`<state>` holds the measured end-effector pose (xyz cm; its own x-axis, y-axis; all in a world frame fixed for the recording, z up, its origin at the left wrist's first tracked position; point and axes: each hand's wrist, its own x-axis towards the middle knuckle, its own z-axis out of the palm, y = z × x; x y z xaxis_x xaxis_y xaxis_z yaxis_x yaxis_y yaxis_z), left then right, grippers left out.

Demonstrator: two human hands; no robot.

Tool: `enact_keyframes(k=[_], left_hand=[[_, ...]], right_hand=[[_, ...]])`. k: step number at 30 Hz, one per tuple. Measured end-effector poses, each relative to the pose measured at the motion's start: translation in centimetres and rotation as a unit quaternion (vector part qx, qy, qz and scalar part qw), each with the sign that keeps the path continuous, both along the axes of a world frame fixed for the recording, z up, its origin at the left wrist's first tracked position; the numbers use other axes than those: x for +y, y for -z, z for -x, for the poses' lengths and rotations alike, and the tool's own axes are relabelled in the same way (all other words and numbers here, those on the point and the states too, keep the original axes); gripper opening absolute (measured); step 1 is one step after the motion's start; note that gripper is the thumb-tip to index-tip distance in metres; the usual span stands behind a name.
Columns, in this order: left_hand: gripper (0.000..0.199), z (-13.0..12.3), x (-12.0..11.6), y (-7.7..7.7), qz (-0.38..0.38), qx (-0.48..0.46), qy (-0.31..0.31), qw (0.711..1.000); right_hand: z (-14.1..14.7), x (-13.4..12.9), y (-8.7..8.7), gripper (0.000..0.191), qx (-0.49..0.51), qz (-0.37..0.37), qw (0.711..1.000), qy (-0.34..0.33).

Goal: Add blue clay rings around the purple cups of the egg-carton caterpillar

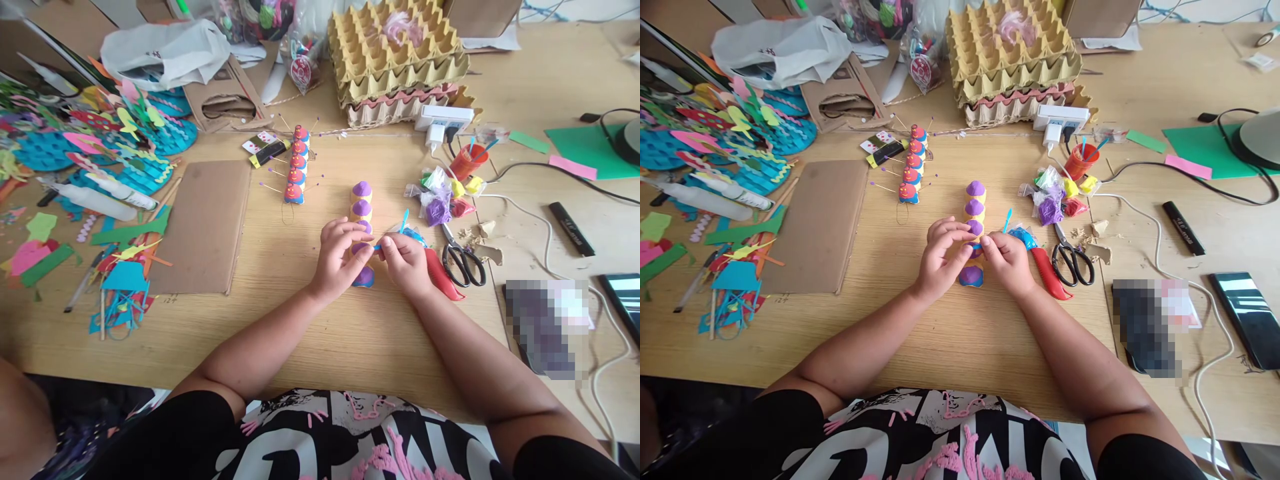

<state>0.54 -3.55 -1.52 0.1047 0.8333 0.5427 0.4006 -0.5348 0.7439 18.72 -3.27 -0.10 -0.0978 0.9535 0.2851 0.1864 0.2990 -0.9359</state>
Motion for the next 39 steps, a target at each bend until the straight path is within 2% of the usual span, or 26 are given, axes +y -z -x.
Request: enact_keyframes(k=[3,8,18,22,26,30,33,36,39], left_hand=[[0.034,0.03,-0.06,0.18,-0.014,0.013,0.001,1.0],[0.037,0.23,0.33,0.57,0.004,0.003,-0.03,1.0],[0.04,0.38,0.44,0.82,0.022,-0.002,-0.029,0.999],[0.046,0.23,0.38,0.64,0.029,-0.046,-0.034,0.998],[0.049,0.08,0.49,0.49,0.041,-0.071,-0.051,0.995],[0.046,0.12,0.59,0.48,0.043,-0.1,-0.059,0.992],[0.043,0.21,0.42,0.29,0.025,-0.062,-0.03,0.997],[0.036,0.24,0.18,0.21,-0.02,0.003,0.01,1.0],[0.026,0.2,0.15,0.5,-0.064,0.018,0.008,0.998]], right_hand=[[-0.04,-0.01,0.13,0.068,-0.001,-0.001,1.0,-0.018],[-0.5,0.34,0.62,0.069,-0.001,-0.015,1.0,-0.012],[-0.28,0.36,0.42,0.035,-0.034,-0.07,0.996,-0.033],[-0.34,0.37,0.73,0.029,-0.031,-0.071,0.997,-0.03],[-0.47,0.31,0.8,0.036,-0.017,-0.044,0.999,-0.011],[-0.55,0.2,0.42,0.051,-0.009,-0.036,0.999,-0.009],[-0.52,0.2,0.07,0.063,-0.012,-0.032,0.999,-0.01],[-0.41,0.2,-0.1,0.068,-0.001,-0.023,1.0,-0.018],[-0.41,0.16,0.03,0.07,0.006,-0.02,0.999,-0.04]])
